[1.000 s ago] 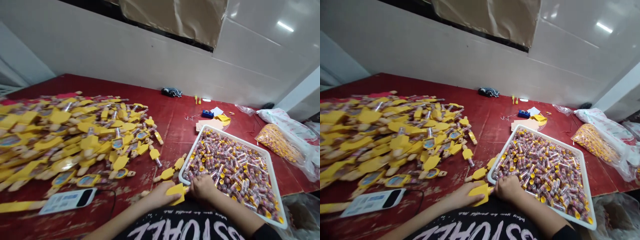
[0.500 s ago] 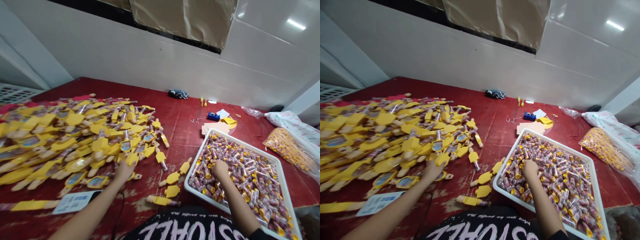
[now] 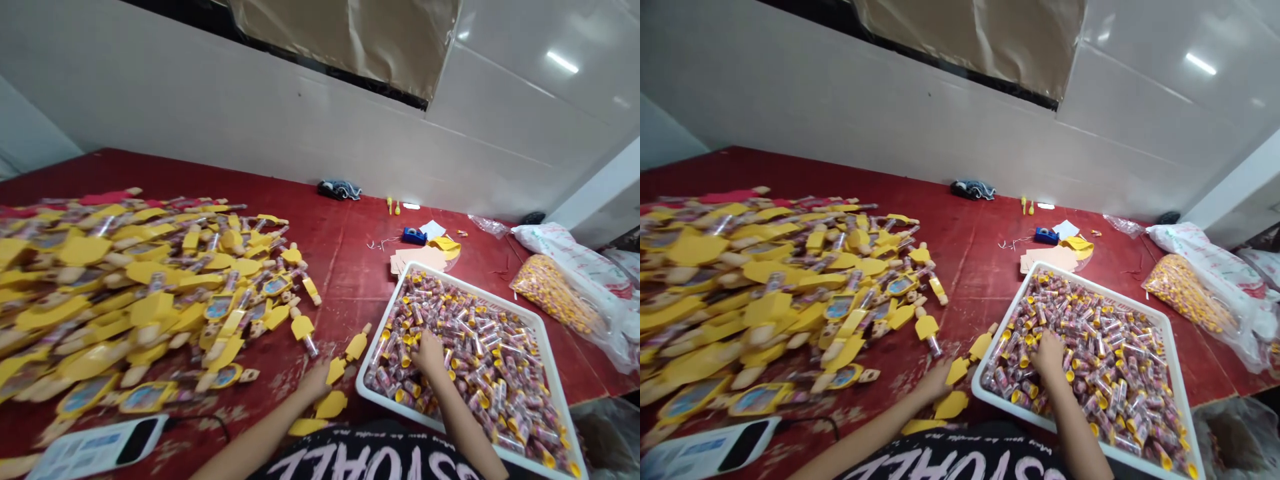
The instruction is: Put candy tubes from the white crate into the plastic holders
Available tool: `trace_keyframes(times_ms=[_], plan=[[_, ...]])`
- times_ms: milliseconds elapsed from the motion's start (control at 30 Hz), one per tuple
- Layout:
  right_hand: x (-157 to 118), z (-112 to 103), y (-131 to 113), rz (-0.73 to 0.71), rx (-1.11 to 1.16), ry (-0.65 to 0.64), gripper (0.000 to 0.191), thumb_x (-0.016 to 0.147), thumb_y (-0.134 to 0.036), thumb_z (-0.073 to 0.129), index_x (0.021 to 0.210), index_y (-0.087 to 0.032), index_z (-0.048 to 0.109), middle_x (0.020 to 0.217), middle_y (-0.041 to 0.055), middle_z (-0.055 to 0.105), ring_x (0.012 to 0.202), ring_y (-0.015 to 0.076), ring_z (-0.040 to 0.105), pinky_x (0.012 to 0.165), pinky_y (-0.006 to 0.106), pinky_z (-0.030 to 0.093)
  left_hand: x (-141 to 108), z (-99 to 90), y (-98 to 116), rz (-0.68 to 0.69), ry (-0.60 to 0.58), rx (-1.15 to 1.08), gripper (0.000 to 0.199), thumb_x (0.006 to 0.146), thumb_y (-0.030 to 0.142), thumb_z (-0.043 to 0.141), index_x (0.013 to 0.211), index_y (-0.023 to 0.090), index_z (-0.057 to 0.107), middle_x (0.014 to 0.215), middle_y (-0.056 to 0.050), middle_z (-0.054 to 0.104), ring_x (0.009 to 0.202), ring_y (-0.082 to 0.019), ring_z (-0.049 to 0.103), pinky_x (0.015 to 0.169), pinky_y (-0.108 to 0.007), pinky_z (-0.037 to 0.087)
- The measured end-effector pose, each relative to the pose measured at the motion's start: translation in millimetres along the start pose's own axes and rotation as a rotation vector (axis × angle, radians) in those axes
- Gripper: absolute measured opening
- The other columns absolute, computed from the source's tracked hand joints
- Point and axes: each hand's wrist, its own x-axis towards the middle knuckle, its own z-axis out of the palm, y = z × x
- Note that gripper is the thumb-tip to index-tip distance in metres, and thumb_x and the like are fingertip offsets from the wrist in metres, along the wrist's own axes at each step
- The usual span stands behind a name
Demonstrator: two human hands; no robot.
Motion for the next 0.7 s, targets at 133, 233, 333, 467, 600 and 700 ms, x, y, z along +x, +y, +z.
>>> trace_keyframes(times_ms=[133,233,333,467,600,700], plan=[[-26,-16,4,-0.174,0.226,0.088,0.036,0.068,-0.006,0.047,0.102,-0.016,0.049,0.098,0.0080,0.064,0.092,0.0182,0.061,0.081,0.028,0.047,-9,-20.0,1,-0.014,0.125,-0.197,0.050,0.076,0.023,0.062,0.121,0.012,0.043,0.120,-0.013,0.051,0.111,-0.026,0.051,0.096,-0.045,0.042],[-52,-35,-1,-0.283,0.344,0.132,0.044,0.063,-0.006,0.046,0.106,-0.017,0.046,0.097,0.0066,0.063,0.090,0.0178,0.060,0.082,0.029,0.048,-38,-53.7,17,0.062,0.212,-0.355,0.062,0.075,0.027,0.057,0.128,0.015,0.028,0.126,-0.015,0.047,0.119,-0.027,0.047,0.100,-0.044,0.040],[-78,-56,-13,-0.450,0.442,0.187,0.043,0.059,-0.009,0.047,0.102,-0.018,0.047,0.091,0.0061,0.060,0.083,0.0184,0.058,0.075,0.029,0.048,-91,-96.4,50,0.223,0.199,-0.481,0.067,0.073,0.040,0.059,0.128,0.022,0.025,0.125,-0.010,0.051,0.114,-0.025,0.052,0.093,-0.038,0.046],[-106,-87,-33,-0.717,0.211,0.336,0.032,0.061,-0.016,0.049,0.093,-0.017,0.048,0.077,0.0056,0.058,0.067,0.0202,0.054,0.059,0.030,0.042,-172,-152.7,111,0.491,-0.052,-0.564,0.082,0.062,0.038,0.073,0.128,0.025,0.026,0.125,-0.009,0.050,0.109,-0.023,0.053,0.093,-0.035,0.044],[-128,-113,-53,-0.820,-0.147,0.327,0.021,0.067,-0.030,0.054,0.084,-0.018,0.050,0.070,0.0054,0.058,0.060,0.0210,0.053,0.052,0.032,0.034,-221,-182.0,153,0.520,-0.281,-0.369,0.051,0.070,0.041,0.064,0.111,0.020,0.044,0.104,-0.006,0.059,0.091,-0.021,0.057,0.080,-0.033,0.046],[-146,-120,-60,-0.845,-0.263,0.322,0.022,0.065,-0.034,0.055,0.080,-0.018,0.051,0.069,0.0052,0.059,0.057,0.0211,0.054,0.049,0.032,0.031,-237,-185.0,161,0.490,-0.305,-0.225,0.047,0.073,0.043,0.058,0.111,0.017,0.045,0.106,-0.009,0.059,0.094,-0.023,0.056,0.083,-0.035,0.044]])
